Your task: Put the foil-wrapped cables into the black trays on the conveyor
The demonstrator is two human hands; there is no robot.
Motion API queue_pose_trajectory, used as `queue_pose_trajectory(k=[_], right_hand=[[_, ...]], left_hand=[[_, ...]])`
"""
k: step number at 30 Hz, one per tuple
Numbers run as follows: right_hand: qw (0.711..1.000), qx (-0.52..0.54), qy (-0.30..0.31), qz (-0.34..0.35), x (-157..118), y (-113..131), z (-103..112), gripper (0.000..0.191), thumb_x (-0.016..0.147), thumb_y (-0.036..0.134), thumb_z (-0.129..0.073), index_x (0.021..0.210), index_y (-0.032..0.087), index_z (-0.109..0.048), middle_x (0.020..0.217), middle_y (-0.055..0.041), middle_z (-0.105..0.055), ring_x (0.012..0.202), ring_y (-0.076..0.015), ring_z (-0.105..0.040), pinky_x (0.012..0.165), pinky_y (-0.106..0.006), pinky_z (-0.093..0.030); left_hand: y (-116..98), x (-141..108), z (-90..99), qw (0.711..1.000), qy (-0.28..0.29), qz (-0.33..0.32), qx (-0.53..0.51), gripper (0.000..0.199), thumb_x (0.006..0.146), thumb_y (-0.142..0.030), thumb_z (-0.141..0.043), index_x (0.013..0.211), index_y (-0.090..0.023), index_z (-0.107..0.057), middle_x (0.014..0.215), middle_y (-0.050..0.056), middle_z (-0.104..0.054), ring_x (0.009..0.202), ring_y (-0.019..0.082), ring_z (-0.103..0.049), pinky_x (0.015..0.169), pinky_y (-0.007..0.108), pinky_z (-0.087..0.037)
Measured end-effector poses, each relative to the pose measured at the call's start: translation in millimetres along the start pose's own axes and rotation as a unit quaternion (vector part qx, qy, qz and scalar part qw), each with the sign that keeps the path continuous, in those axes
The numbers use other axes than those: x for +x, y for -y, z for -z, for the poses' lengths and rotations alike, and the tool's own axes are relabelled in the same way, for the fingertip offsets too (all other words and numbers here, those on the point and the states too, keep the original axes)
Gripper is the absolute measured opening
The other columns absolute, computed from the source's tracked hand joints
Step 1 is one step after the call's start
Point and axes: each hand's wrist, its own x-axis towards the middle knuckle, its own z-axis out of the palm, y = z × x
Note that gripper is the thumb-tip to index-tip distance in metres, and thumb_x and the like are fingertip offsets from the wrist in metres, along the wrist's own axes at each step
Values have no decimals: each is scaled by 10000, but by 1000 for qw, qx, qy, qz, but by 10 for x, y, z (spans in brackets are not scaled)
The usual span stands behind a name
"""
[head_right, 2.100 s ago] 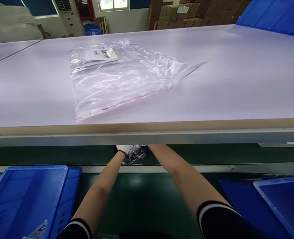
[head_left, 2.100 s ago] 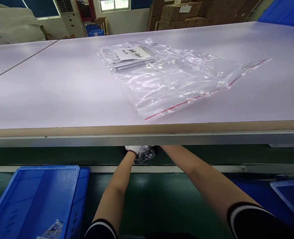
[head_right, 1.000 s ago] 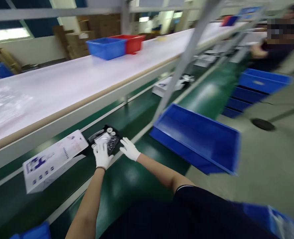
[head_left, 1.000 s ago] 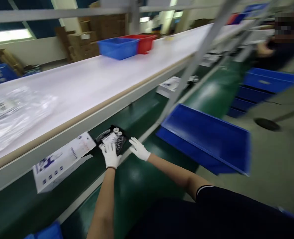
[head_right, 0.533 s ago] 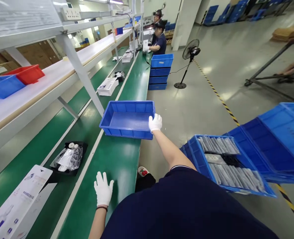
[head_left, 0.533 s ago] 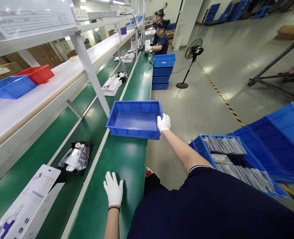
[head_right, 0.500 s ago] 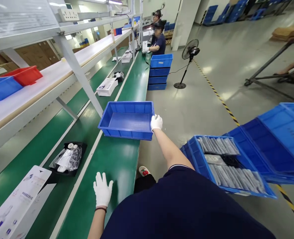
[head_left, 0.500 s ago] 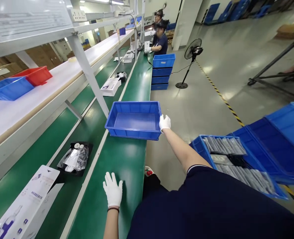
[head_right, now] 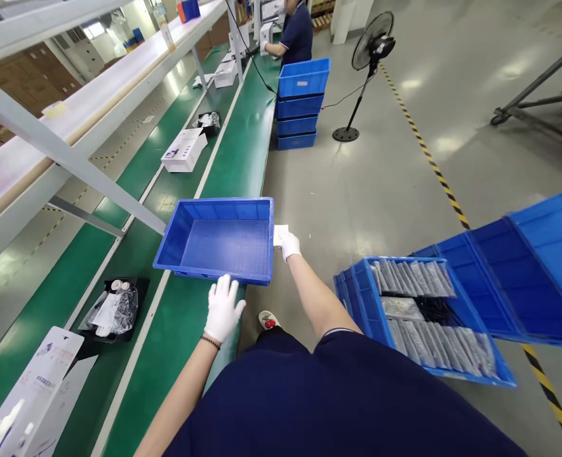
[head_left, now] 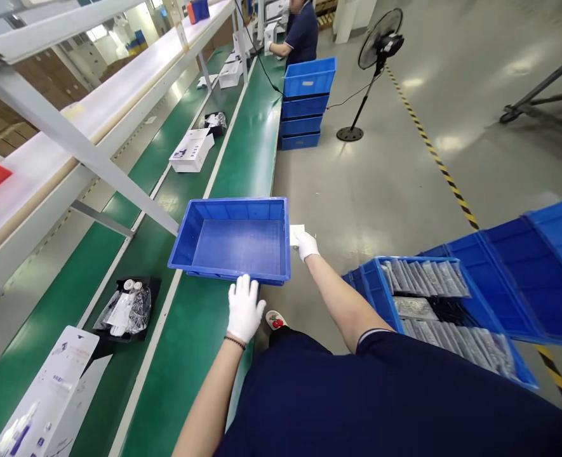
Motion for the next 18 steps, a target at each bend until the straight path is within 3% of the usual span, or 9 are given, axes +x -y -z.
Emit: queue_pose_trajectory(k=[3, 5, 7, 10, 14, 18], right_hand=[[995, -100, -11, 22, -7, 145, 160, 292, 880, 315, -687, 682, 148, -551, 643, 31, -530, 595, -108, -482, 608, -241, -427], [988, -149, -13, 50, -32, 234, 226, 370, 809, 309, -737, 574, 173, -486, 558, 46, -468, 577, -112, -418, 591, -240, -362], [981, -183, -19, 66, -39, 306, 276, 400, 795, 319, -721, 538, 190, -443, 514, 52, -426, 567, -117, -383, 577, -248, -322], [973, -220, -35, 63, 9, 401, 339, 384, 818, 320, -643, 535, 209, -408, 484, 57, -389, 536, -121, -363, 549, -259, -299], [964, -253, -21, 84, 53, 513, 361, 382, 790, 422, -662, 556, 203, -453, 524, 45, -467, 559, -129, -429, 572, -255, -340], [958, -259, 0, 122, -110, 597, 281, 443, 770, 563, -639, 563, 209, -472, 556, 13, -533, 595, -155, -504, 599, -259, -376]], left_hand=[[-277, 534, -5, 994, 68, -82, -2, 576, 919, -417, -585, 1421, -168, -451, 1464, 170, -440, 1367, 334, -357, 1143, 511, -239], [-361, 775, -106, 988, 128, -89, 6, 487, 928, -415, -583, 1331, -146, -531, 1212, 174, -607, 1171, 321, -528, 1041, 493, -345], [-385, 936, -234, 982, 167, -84, 13, 322, 945, -390, -562, 1132, -139, -637, 980, 143, -648, 966, 294, -599, 891, 449, -416], [-385, 1070, -375, 979, 182, -93, 15, 246, 963, -354, -534, 963, -144, -661, 934, 138, -634, 921, 287, -594, 803, 413, -407], [-405, 1112, -408, 977, 185, -105, 12, 247, 942, -378, -582, 974, -144, -654, 949, 141, -626, 937, 291, -582, 800, 411, -389], [-419, 1079, -376, 975, 190, -116, 11, 228, 923, -365, -612, 979, -149, -659, 948, 139, -630, 926, 294, -586, 788, 410, -388]])
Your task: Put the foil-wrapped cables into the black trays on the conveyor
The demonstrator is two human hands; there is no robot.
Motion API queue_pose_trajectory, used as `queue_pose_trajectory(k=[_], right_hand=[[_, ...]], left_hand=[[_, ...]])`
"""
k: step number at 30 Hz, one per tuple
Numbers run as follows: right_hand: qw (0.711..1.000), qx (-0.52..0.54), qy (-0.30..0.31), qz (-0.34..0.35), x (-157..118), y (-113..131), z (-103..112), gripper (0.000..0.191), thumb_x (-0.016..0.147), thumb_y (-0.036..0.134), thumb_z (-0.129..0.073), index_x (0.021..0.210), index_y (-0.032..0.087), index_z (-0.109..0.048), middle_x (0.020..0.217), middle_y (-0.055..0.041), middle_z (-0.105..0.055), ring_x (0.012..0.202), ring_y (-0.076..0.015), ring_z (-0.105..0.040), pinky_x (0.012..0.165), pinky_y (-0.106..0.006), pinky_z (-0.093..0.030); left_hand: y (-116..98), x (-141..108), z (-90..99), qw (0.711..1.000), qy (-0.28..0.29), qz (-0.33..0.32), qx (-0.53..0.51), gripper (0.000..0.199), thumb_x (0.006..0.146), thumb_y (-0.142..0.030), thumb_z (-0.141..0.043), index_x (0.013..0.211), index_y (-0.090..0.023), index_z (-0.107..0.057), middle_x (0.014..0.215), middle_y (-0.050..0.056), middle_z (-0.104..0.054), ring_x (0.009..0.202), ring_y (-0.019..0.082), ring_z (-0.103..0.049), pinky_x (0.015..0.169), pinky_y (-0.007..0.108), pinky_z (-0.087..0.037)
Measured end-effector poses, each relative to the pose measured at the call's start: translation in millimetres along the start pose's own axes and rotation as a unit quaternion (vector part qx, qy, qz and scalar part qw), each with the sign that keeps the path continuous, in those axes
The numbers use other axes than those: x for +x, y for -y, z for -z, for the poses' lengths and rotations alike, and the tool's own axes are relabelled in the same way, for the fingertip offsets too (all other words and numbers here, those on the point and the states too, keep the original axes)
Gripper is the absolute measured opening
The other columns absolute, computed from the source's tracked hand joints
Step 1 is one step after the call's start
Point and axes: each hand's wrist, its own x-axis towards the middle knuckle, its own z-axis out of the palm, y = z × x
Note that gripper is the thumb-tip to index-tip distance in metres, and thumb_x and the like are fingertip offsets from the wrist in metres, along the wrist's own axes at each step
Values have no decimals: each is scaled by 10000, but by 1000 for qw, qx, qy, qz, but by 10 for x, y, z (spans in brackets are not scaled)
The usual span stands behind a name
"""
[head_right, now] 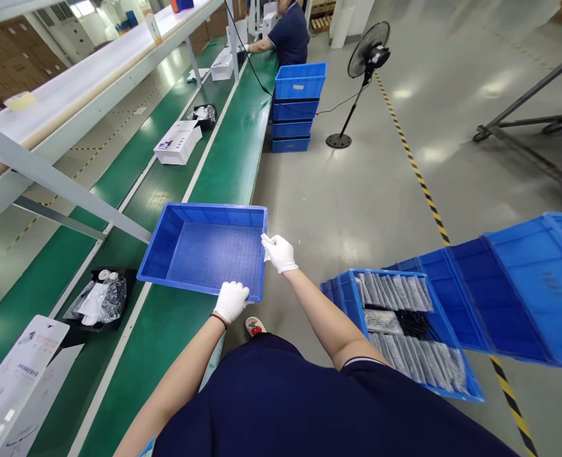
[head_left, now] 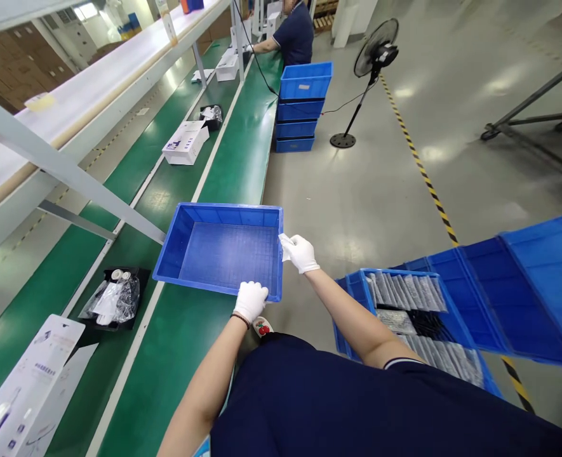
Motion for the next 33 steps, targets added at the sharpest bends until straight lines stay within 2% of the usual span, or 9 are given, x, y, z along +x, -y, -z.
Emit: queue_pose_trajectory(k=[7, 12, 14, 17, 19, 22, 26, 29, 33], right_hand=[[981, 94, 25, 166, -356, 963, 3, 487, 785, 646, -609, 620, 215, -452, 570, 29, -511, 582, -132, -494, 628, -249, -419], [959, 148, 11, 242, -625, 1546, 69, 473, 803, 598, -628, 624, 212, -422, 571, 42, -453, 550, -109, -427, 555, -238, -377], [960, 121, 8, 253, -796, 1583, 38, 484, 810, 606, -617, 616, 209, -419, 565, 43, -443, 554, -108, -413, 562, -239, -375], [961, 103, 24, 256, -1093, 1568, -78, 547, 815, 647, -580, 583, 213, -341, 536, 52, -372, 538, -101, -363, 533, -237, -340], [958, 107, 50, 260, -1294, 1564, -169, 564, 822, 681, -546, 579, 213, -344, 536, 47, -377, 542, -107, -377, 534, -241, -344], [947, 112, 115, 278, -1569, 1560, -287, 559, 822, 735, -502, 660, 201, -528, 619, -4, -553, 613, -155, -514, 589, -270, -425], [929, 87, 165, 318, -1866, 1436, -443, 598, 828, 760, -463, 918, 211, -684, 917, -89, -714, 881, -266, -660, 771, -357, -516], [915, -53, 208, 342, -2003, 1209, -551, 611, 804, 799, -394, 827, 251, -663, 816, -117, -710, 837, -319, -678, 764, -435, -513], [886, -156, 262, 348, -1988, 778, -510, 496, 799, 758, -375, 811, 322, -613, 848, -133, -726, 830, -344, -682, 720, -478, -493]], left_hand=[[71, -15, 146, 1000, -10, 12, -26, 257, 882, -397, -668, 871, -142, -701, 883, 137, -657, 883, 284, -617, 779, 393, -420], [-33, -581, 604, 981, -177, 54, -56, 348, 928, -423, -596, 1191, -200, -645, 1125, 115, -640, 1060, 256, -584, 920, 389, -429], [-120, -881, 811, 933, -346, 68, -72, 326, 970, -372, -530, 1256, -236, -611, 1211, 106, -615, 1098, 239, -569, 978, 401, -408], [-172, -1185, 1058, 814, -561, 108, -102, 306, 968, -345, -541, 1227, -209, -630, 1225, 136, -613, 1092, 259, -580, 964, 425, -433], [-129, -1280, 1151, 766, -599, 165, -163, 379, 965, -394, -545, 1257, -162, -608, 1240, 164, -609, 1136, 276, -571, 980, 435, -444], [-14, -1368, 1166, 701, -571, 221, -366, 412, 939, -434, -577, 1227, -144, -625, 1170, 138, -657, 1081, 243, -610, 975, 397, -476], [94, -1521, 909, 590, -454, 226, -628, 313, 840, -374, -704, 1048, -140, -687, 991, 72, -710, 858, 171, -649, 796, 286, -529], [182, -1746, 417, 584, -336, 273, -687, 272, 833, -346, -723, 990, -128, -681, 895, 30, -705, 745, 122, -628, 705, 233, -513], [365, -2472, -498, 552, -297, 452, -635, 185, 861, -275, -716, 853, -101, -655, 789, 23, -663, 682, 113, -617, 671, 246, -527]])
